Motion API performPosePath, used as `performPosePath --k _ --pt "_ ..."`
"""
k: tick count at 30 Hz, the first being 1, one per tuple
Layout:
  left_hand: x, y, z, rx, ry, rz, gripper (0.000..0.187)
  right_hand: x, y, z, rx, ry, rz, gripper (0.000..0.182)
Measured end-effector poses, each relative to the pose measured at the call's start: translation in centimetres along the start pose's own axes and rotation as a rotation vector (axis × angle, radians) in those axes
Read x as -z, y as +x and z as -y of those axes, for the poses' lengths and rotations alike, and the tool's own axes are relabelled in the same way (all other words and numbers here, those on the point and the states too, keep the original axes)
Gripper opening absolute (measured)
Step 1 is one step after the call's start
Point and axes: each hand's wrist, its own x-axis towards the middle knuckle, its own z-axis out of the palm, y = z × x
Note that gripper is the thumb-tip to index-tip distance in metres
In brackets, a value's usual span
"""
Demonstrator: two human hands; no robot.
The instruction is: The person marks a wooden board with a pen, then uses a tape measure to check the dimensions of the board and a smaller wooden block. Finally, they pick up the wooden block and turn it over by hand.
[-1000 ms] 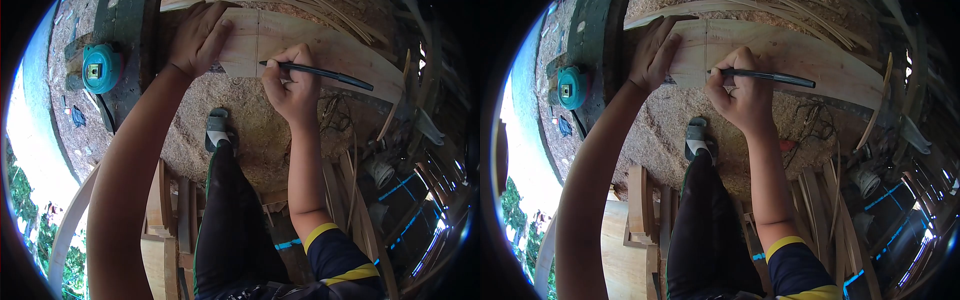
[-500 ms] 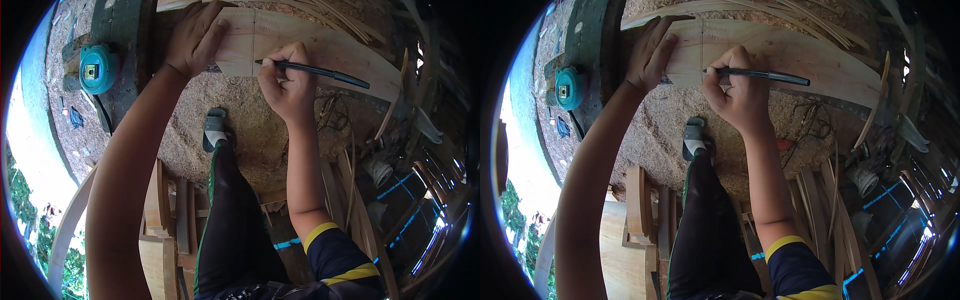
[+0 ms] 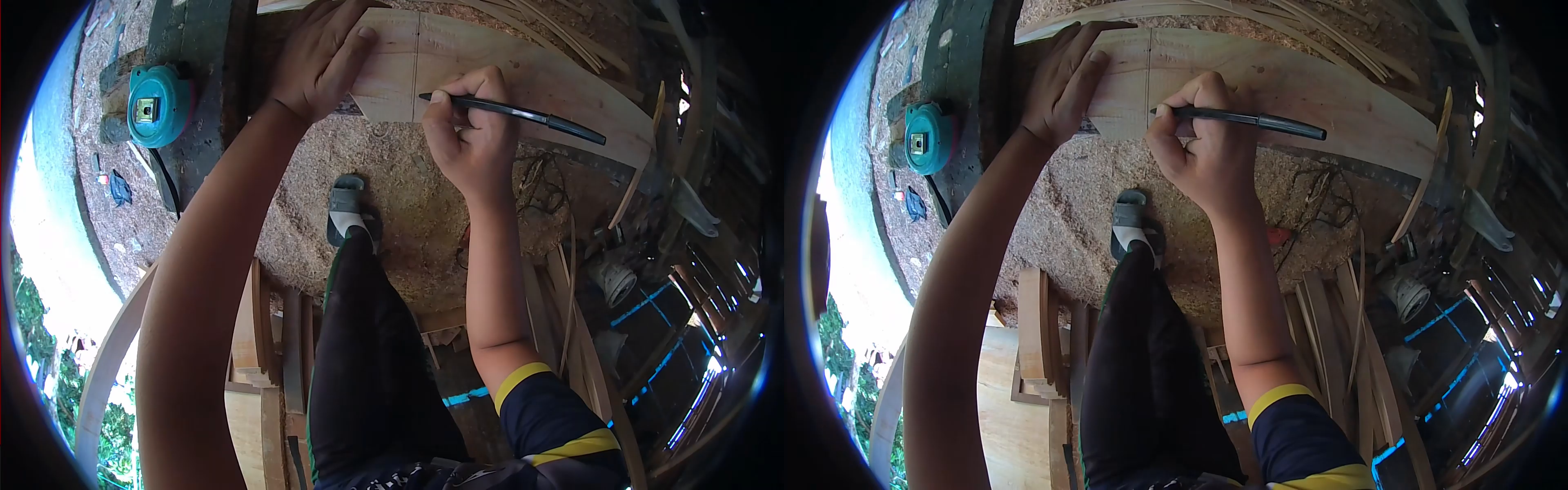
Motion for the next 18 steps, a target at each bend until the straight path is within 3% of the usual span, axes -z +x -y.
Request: performPosePath --k 10,15,18 --pt "0.06 -0.06 0.1 -0.01 -0.023 0.024 0.047 -0.03 0.17 0.23 -0.002 -0.021 0.018 0.015" --pt "-0.58 -0.39 0.68 -0.005 0.043 -0.07 0.049 0.0 0.18 0.14 0.009 -0.037 0.019 0.015" --pt "-0.23 -0.34 0.69 0.009 0.004 -0.007 0.049 -0.14 0.18 0.09 0.024 -0.027 0.003 0.015"
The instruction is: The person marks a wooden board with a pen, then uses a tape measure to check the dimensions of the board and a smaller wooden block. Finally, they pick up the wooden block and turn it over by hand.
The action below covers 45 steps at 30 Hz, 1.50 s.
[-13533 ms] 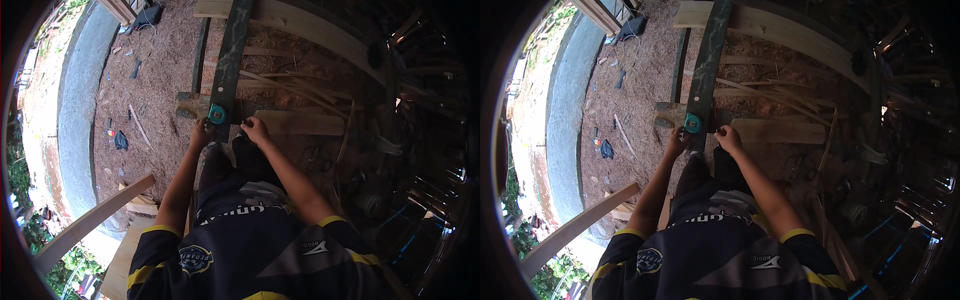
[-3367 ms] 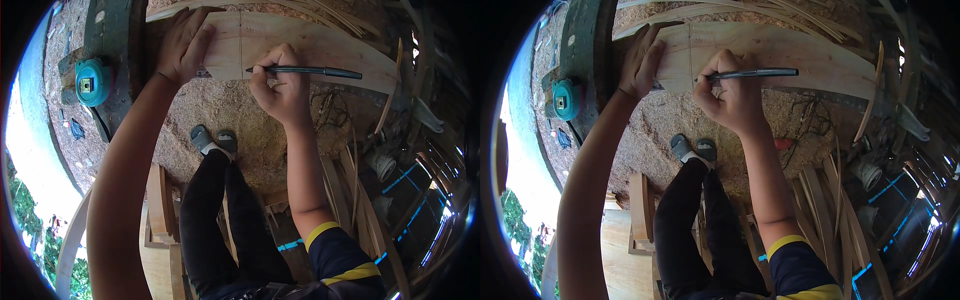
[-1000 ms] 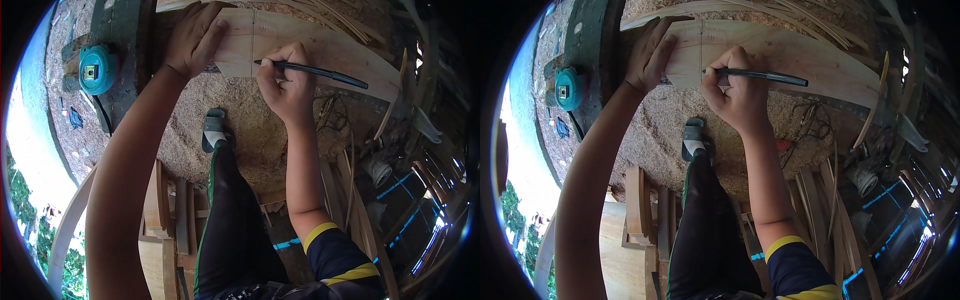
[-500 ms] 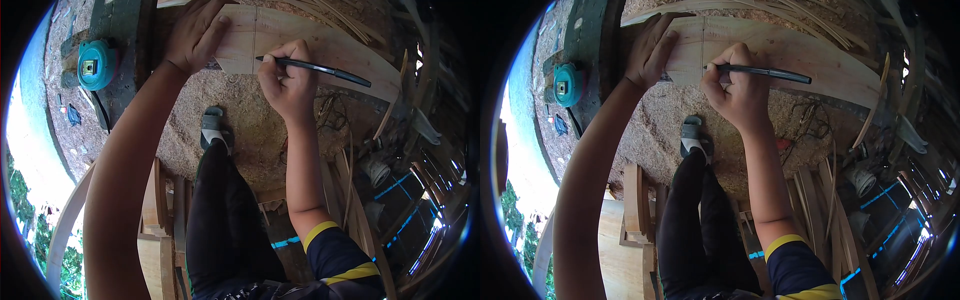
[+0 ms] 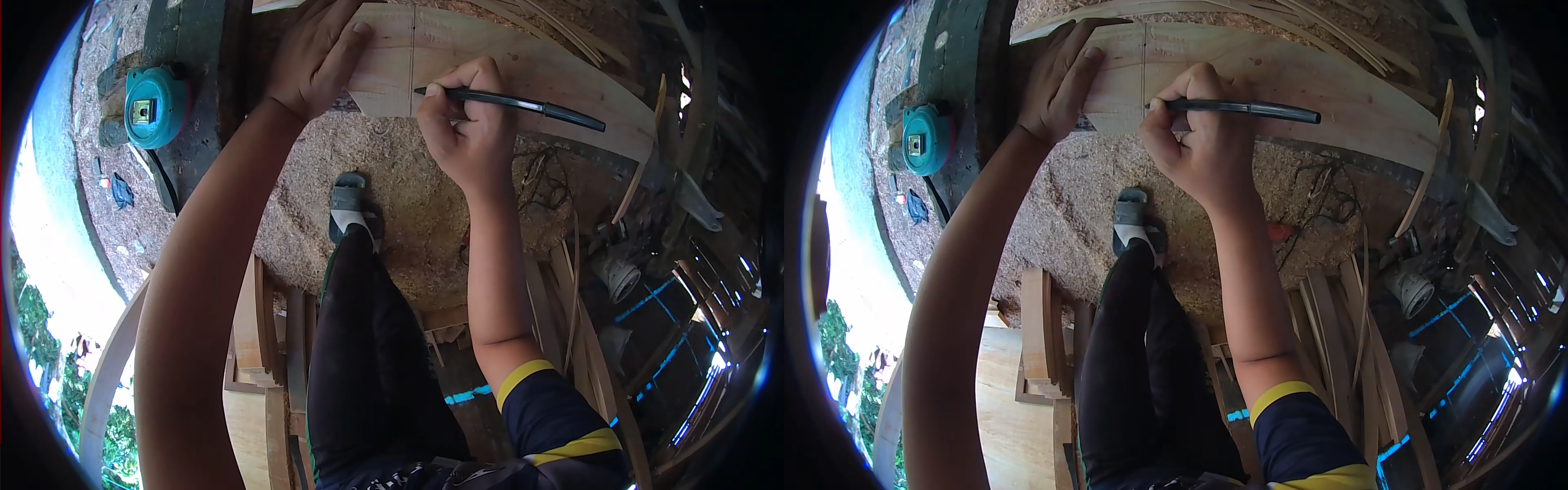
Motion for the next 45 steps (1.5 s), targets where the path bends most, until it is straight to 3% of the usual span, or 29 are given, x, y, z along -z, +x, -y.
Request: performPosePath --k 10,16,18,21,24,34,37,43,45 --pt "-0.2 -0.1 0.0 0.024 0.01 -0.029 0.05 -0.3 -0.2 -0.3 -0.003 0.015 -0.015 0.015" --pt "0.6 0.1 -0.8 0.123 0.016 0.125 0.058 -0.4 -0.3 -0.1 -0.011 0.056 -0.039 0.015" --pt "-0.7 0.0 0.8 -0.096 0.17 -0.092 0.051 -0.3 -0.2 0.0 -0.015 0.018 -0.018 0.015" --pt "-0.2 0.0 -0.5 0.025 -0.028 -0.02 0.05 -0.3 -0.1 0.7 -0.146 0.121 -0.012 0.015" --pt "0.1 0.0 -0.3 0.011 -0.004 -0.007 0.049 -0.2 0.0 -0.1 0.004 0.032 -0.006 0.016" --pt "0.3 0.4 -0.2 -0.052 0.043 -0.009 0.053 -0.3 0.0 -0.1 -0.024 0.132 -0.017 0.016" --pt "0.2 0.3 -0.6 0.03 -0.042 0.054 0.049 -0.1 0.1 -0.1 0.013 0.086 -0.002 0.017" --pt "-0.1 0.3 -0.2 -0.056 0.038 -0.038 0.049 0.3 0.1 0.0 0.001 0.058 0.037 0.017" --pt "0.0 0.1 -0.6 0.028 -0.042 -0.006 0.049 0.4 0.2 0.0 0.037 -0.024 0.031 0.017"
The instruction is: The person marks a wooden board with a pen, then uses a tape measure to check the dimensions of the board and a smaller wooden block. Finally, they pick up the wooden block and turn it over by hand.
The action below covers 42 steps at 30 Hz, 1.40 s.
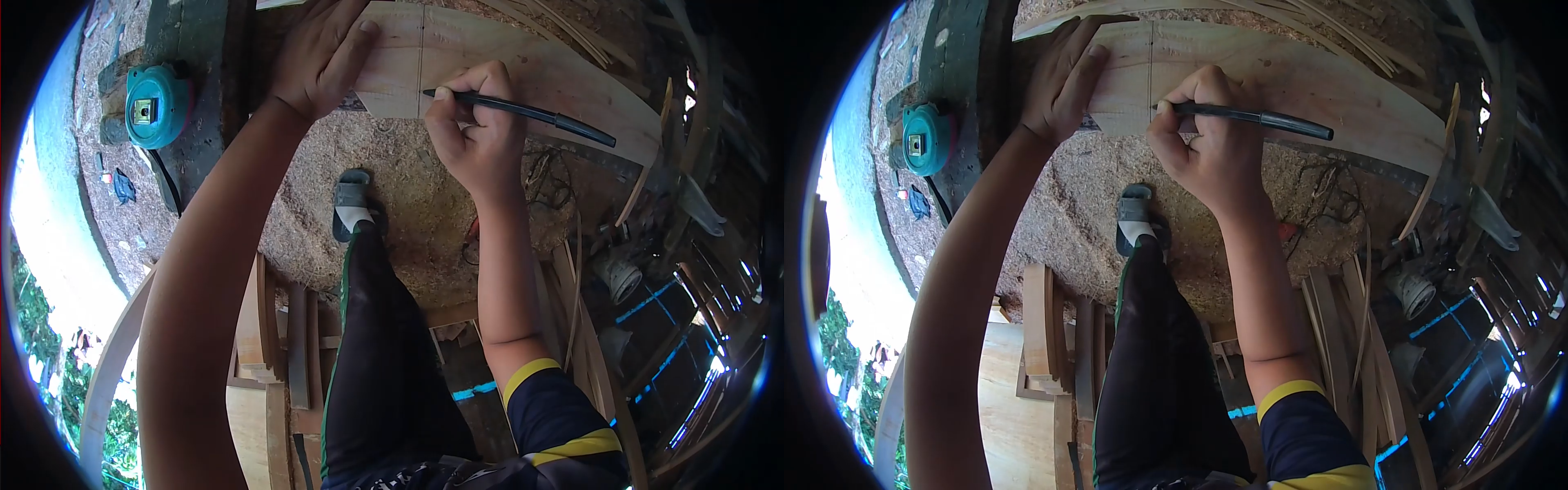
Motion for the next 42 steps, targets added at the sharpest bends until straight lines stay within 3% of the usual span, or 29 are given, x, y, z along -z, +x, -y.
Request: performPosePath --k 31,40,42 --pt "-0.15 -0.03 0.34 -0.037 0.029 -0.024 0.049 -0.16 -0.37 -0.02 -0.085 0.115 0.002 0.017" --pt "-0.18 -0.3 0.58 -0.009 -0.002 -0.015 0.048 -0.08 -0.31 -0.14 -0.008 -0.008 0.016 0.017" --pt "-0.22 -0.37 0.71 0.0 0.025 -0.02 0.049 -0.3 -0.39 -0.05 -0.1 0.18 0.003 0.017"
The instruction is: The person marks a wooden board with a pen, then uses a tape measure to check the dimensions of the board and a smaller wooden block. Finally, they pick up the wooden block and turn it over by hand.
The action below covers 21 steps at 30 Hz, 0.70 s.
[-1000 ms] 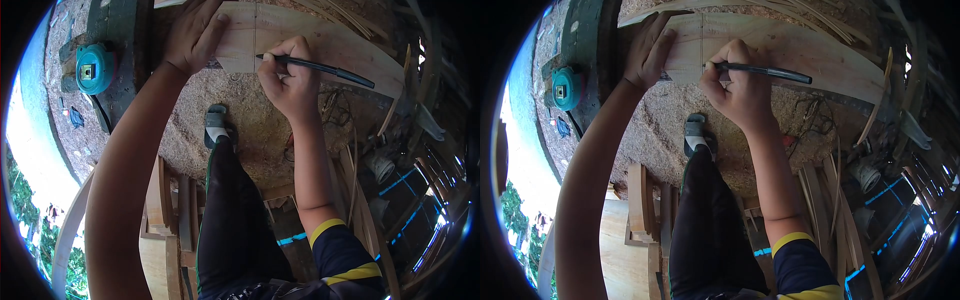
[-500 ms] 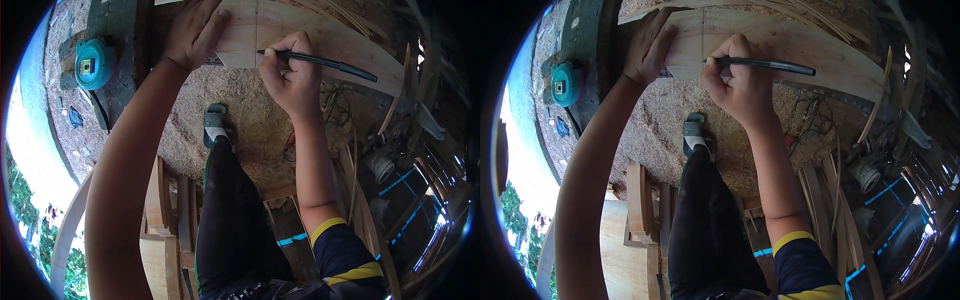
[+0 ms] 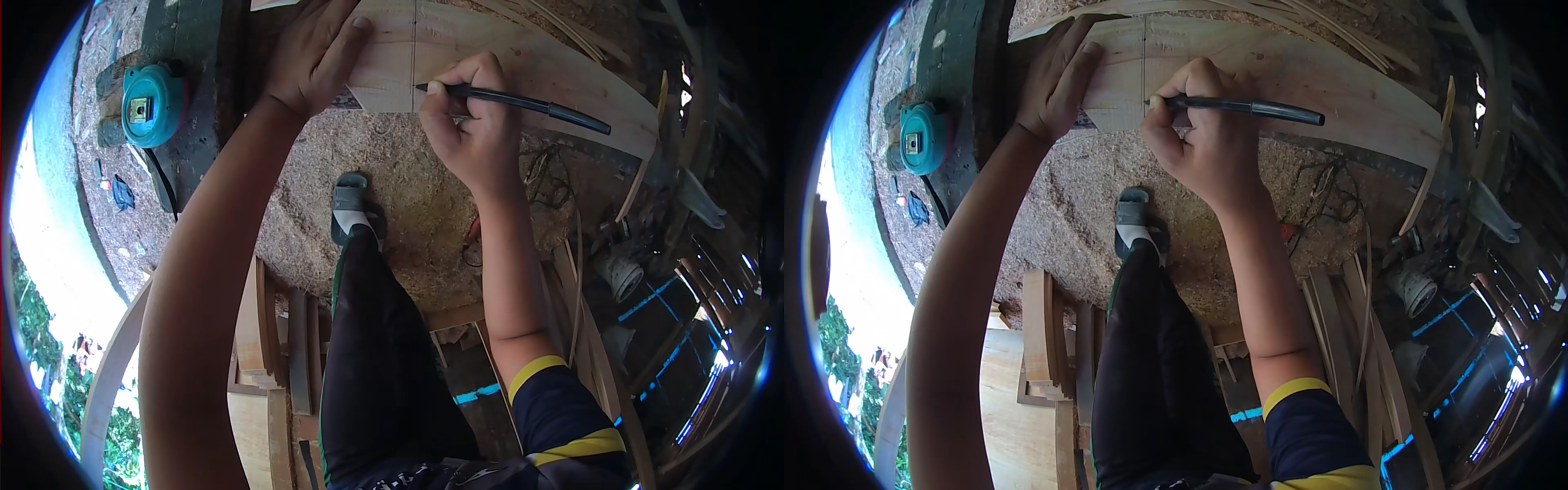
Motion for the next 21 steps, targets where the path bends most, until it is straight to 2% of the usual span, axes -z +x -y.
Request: performPosePath --k 4,6,16,18,21 --pt "0.0 0.06 -0.17 0.005 -0.004 -0.016 0.049 0.16 0.17 0.42 -0.018 -0.024 0.011 0.017" --pt "-0.01 0.16 -0.43 0.01 -0.042 0.002 0.05 0.23 0.09 0.03 0.072 -0.145 0.015 0.018" --pt "0.27 0.34 -0.48 -0.011 -0.021 0.043 0.05 0.34 0.11 -0.07 0.099 -0.16 0.004 0.019" --pt "0.03 0.17 -0.29 -0.006 0.031 -0.008 0.05 0.4 0.19 0.38 0.081 -0.186 0.018 0.019" --pt "0.13 0.12 -0.03 -0.01 0.05 0.004 0.051 0.21 0.0 0.18 0.031 -0.065 0.009 0.019"
